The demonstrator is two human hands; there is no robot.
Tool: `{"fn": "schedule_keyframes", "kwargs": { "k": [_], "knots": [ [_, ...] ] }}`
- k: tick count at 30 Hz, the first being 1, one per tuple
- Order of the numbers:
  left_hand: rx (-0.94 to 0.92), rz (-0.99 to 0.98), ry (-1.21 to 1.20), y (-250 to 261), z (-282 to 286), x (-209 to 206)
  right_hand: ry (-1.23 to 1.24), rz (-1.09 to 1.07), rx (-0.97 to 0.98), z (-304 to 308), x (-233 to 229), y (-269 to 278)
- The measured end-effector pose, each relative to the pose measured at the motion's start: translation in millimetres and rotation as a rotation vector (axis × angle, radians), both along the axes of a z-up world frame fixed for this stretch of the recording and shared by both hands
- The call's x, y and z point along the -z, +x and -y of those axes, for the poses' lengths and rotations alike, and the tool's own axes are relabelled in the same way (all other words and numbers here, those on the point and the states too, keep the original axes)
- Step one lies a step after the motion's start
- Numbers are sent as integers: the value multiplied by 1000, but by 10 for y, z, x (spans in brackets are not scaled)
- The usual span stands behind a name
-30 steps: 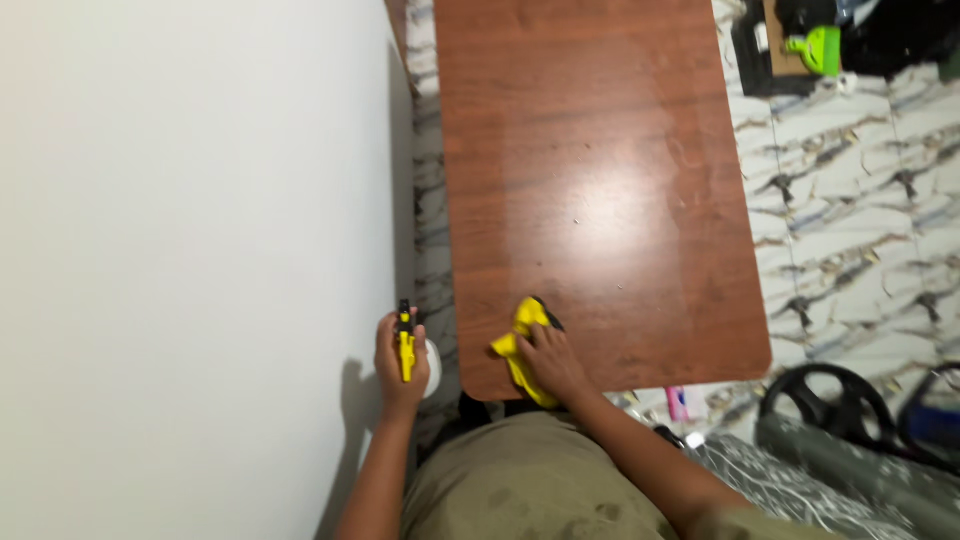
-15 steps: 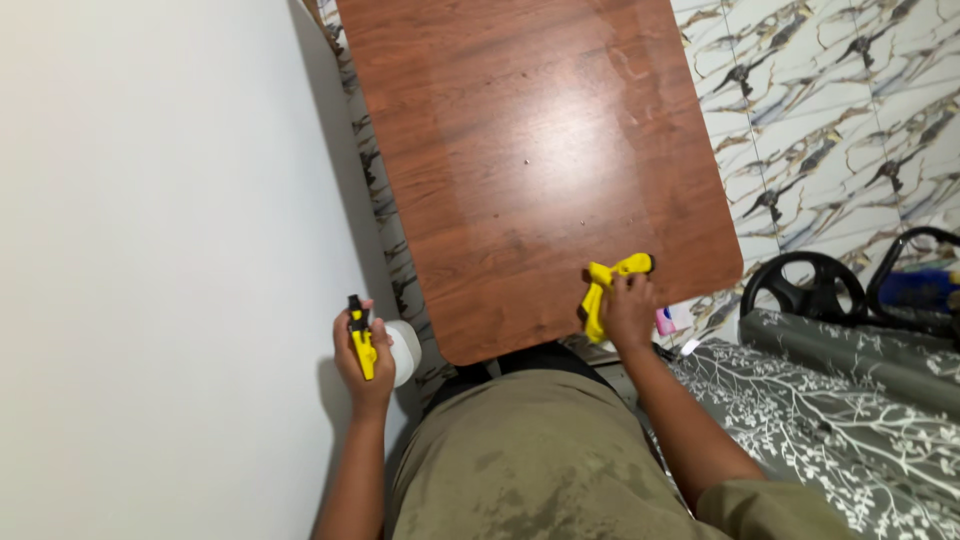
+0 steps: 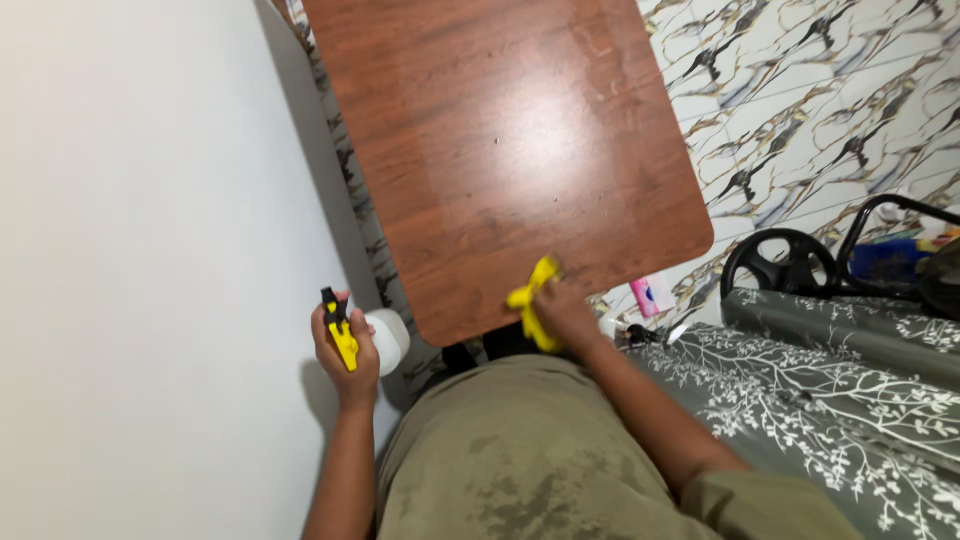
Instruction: The person cleans a wooden table by spraying a liquid from a spray bottle and wiping the surface with a yellow cloth. The person repeatedly sprays and wipes different sections of the table.
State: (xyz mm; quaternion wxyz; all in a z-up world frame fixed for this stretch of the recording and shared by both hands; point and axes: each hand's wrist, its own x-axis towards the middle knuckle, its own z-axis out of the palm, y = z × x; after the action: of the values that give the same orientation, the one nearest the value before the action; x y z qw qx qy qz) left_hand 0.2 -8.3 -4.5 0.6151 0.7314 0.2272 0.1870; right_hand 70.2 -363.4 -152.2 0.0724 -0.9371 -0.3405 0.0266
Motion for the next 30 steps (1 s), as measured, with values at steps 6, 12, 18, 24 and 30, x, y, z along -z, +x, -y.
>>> {"fn": "schedule_keyframes", "kwargs": {
  "k": [6, 12, 18, 24, 30],
  "knots": [
    [-26, 43, -2, -197, -45, -45, 43, 97, 720, 829, 252, 292],
    [-80, 70, 46, -307, 10, -98, 92, 6, 192, 161, 285, -99],
    [-58, 127, 27, -398, -89, -304, -16, 125, 758, 776, 254, 427],
    [-33, 213, 30, -321, -29, -544, -89, -8, 328, 128, 314, 31],
    [29, 290, 65, -85, 198, -828, -40, 142, 701, 412, -222, 686]
  ]
}}
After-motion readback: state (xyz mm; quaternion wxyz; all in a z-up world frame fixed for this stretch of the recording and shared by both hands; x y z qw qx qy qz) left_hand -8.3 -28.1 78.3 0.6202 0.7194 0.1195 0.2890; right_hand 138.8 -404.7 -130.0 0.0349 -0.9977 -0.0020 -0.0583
